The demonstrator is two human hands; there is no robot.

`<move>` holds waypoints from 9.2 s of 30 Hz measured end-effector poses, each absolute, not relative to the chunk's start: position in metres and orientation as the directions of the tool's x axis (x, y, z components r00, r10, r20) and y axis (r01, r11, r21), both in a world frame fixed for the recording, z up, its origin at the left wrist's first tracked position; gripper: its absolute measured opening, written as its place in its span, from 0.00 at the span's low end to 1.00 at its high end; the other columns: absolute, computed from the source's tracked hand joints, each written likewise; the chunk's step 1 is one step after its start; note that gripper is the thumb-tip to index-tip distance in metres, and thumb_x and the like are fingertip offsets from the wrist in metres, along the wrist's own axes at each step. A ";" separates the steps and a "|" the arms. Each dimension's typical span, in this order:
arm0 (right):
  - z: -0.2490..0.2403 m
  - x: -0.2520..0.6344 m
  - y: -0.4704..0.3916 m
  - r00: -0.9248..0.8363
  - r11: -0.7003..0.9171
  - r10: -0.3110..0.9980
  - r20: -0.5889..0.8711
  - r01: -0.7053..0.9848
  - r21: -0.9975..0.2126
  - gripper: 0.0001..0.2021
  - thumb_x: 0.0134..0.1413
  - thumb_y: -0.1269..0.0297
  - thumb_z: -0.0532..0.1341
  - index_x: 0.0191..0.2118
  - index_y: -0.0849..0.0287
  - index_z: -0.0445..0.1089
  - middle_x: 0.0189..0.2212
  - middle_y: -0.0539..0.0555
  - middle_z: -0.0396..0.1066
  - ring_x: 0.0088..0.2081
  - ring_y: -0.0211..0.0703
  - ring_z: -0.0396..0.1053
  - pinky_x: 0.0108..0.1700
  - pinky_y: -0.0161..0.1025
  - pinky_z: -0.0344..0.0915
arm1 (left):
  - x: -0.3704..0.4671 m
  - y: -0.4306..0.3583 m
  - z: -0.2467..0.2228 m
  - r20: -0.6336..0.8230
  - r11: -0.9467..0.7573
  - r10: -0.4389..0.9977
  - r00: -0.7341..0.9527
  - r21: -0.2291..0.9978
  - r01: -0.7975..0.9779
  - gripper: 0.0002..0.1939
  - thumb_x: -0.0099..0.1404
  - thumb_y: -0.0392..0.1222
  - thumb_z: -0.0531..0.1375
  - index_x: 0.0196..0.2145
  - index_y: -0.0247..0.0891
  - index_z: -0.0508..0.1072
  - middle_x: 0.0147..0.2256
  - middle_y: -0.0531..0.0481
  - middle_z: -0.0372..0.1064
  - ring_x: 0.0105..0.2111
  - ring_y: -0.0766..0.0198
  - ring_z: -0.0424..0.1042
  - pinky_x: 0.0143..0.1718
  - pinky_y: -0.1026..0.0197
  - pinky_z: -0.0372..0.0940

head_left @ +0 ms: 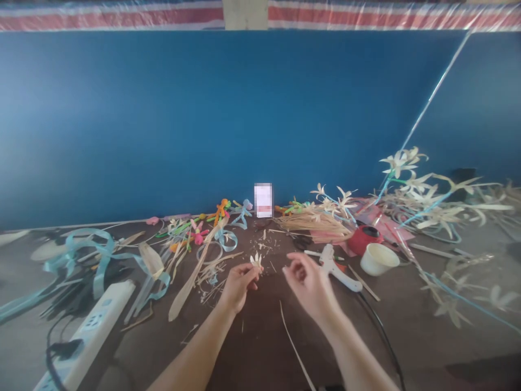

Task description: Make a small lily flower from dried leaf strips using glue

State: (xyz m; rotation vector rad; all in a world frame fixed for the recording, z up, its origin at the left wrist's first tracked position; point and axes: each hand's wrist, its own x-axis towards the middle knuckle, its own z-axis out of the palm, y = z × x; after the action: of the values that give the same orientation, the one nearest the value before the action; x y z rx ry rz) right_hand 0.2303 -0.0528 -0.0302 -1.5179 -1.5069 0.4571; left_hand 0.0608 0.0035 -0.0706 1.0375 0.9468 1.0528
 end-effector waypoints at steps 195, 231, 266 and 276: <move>-0.050 0.233 -0.121 0.043 0.107 0.987 0.155 0.544 -0.832 0.15 0.50 0.54 0.52 0.34 0.60 0.67 0.24 0.52 0.68 0.26 0.41 0.64 0.28 0.32 0.61 | 0.064 -0.005 -0.076 -0.098 0.142 0.900 0.425 0.987 -0.073 0.13 0.52 0.45 0.59 0.24 0.30 0.71 0.18 0.50 0.64 0.17 0.73 0.60 0.14 0.71 0.55; -0.046 0.232 -0.122 0.019 0.109 0.990 0.141 0.539 -0.835 0.13 0.51 0.56 0.52 0.33 0.60 0.66 0.25 0.51 0.68 0.27 0.40 0.64 0.29 0.32 0.61 | 0.063 -0.005 -0.077 -0.097 0.130 0.902 0.422 0.990 -0.050 0.12 0.52 0.45 0.58 0.24 0.30 0.71 0.17 0.51 0.63 0.16 0.73 0.60 0.15 0.71 0.55; -0.045 0.266 -0.118 0.167 0.048 0.940 0.297 0.798 -0.601 0.12 0.51 0.58 0.50 0.40 0.57 0.57 0.32 0.54 0.64 0.28 0.42 0.65 0.29 0.36 0.62 | 0.064 -0.003 -0.072 -0.153 0.198 0.948 0.281 0.970 -0.139 0.13 0.48 0.46 0.62 0.24 0.30 0.71 0.27 0.43 0.71 0.22 0.68 0.67 0.23 0.68 0.61; -0.087 0.352 -0.078 0.125 -0.113 0.960 0.249 0.992 -0.062 0.17 0.46 0.67 0.52 0.45 0.63 0.58 0.38 0.62 0.61 0.38 0.51 0.64 0.36 0.43 0.58 | 0.064 -0.004 -0.071 -0.114 0.176 0.954 0.278 0.962 -0.211 0.13 0.48 0.45 0.62 0.26 0.31 0.71 0.28 0.44 0.71 0.25 0.67 0.69 0.27 0.66 0.62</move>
State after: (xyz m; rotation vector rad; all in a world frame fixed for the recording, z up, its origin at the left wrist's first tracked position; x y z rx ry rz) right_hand 0.3517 -0.0782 -0.0867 -2.1861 -1.9354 -0.2155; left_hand 0.0643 -0.0038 -0.0705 1.0472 0.9139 1.0126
